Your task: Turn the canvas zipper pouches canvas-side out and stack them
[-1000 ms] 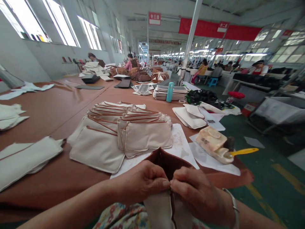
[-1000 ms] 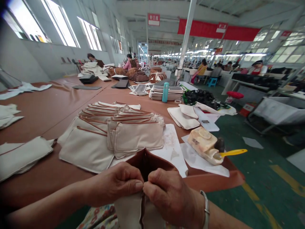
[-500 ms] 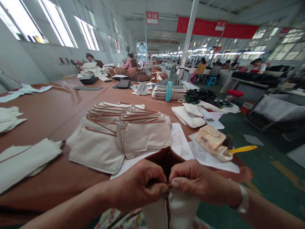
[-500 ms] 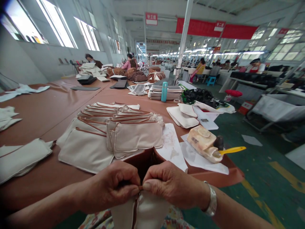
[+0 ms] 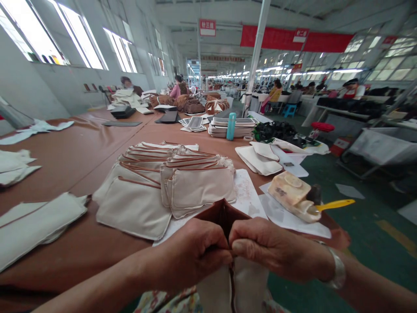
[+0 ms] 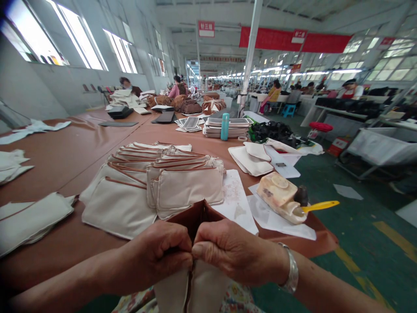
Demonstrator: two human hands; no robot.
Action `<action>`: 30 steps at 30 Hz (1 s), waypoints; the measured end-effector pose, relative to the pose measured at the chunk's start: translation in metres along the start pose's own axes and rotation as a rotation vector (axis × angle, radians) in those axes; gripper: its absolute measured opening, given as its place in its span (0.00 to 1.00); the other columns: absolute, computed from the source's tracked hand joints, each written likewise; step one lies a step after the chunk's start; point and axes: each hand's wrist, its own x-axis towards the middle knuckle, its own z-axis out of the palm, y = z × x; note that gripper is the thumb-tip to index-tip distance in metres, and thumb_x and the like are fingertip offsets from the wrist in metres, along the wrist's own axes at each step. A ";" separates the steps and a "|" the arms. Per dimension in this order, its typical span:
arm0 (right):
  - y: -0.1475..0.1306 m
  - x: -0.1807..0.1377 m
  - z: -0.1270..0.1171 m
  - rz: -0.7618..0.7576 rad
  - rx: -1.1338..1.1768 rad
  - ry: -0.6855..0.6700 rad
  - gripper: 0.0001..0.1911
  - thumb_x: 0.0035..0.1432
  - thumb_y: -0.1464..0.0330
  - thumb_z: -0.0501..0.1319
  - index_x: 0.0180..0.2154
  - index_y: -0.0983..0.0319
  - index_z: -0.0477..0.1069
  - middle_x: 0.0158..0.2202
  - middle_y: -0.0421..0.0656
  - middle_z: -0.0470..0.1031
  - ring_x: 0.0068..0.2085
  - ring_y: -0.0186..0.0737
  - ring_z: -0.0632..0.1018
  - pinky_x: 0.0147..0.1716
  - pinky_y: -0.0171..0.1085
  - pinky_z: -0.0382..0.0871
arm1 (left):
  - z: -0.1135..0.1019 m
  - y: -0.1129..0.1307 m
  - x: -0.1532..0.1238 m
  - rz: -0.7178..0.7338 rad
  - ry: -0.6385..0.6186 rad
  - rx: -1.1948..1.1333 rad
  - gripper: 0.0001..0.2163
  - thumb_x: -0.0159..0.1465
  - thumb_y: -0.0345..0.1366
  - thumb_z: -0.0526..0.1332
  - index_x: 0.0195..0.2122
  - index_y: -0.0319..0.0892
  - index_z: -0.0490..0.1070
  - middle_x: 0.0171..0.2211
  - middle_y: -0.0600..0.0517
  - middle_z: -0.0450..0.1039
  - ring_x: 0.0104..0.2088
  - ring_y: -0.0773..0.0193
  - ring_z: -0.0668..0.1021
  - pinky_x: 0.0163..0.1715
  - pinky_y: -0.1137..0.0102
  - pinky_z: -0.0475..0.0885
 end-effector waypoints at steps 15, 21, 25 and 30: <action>0.013 0.002 0.003 0.019 -0.031 0.002 0.07 0.64 0.68 0.59 0.33 0.64 0.68 0.29 0.37 0.67 0.29 0.31 0.65 0.26 0.29 0.58 | -0.008 -0.003 0.005 -0.255 -0.214 -0.392 0.22 0.67 0.54 0.56 0.27 0.39 0.65 0.22 0.57 0.55 0.22 0.71 0.57 0.19 0.75 0.51; 0.016 0.001 0.008 0.015 -0.006 0.002 0.09 0.64 0.66 0.60 0.32 0.64 0.69 0.28 0.37 0.66 0.28 0.31 0.63 0.26 0.30 0.55 | 0.003 -0.002 0.001 -0.124 -0.117 -0.147 0.18 0.69 0.46 0.56 0.25 0.39 0.61 0.22 0.57 0.55 0.23 0.71 0.57 0.20 0.76 0.52; 0.022 -0.013 -0.014 -0.009 0.105 0.056 0.17 0.65 0.56 0.58 0.31 0.64 0.69 0.28 0.39 0.66 0.28 0.33 0.63 0.25 0.32 0.54 | -0.022 -0.036 -0.015 -0.183 -0.226 -0.189 0.22 0.58 0.54 0.66 0.27 0.39 0.65 0.23 0.58 0.57 0.24 0.71 0.59 0.20 0.76 0.53; 0.033 -0.020 -0.060 0.027 -0.164 0.024 0.19 0.66 0.55 0.58 0.32 0.64 0.73 0.28 0.42 0.71 0.30 0.36 0.70 0.28 0.34 0.60 | -0.042 -0.043 -0.022 -0.067 -0.036 0.147 0.13 0.66 0.44 0.61 0.31 0.39 0.73 0.26 0.53 0.68 0.32 0.65 0.68 0.32 0.75 0.62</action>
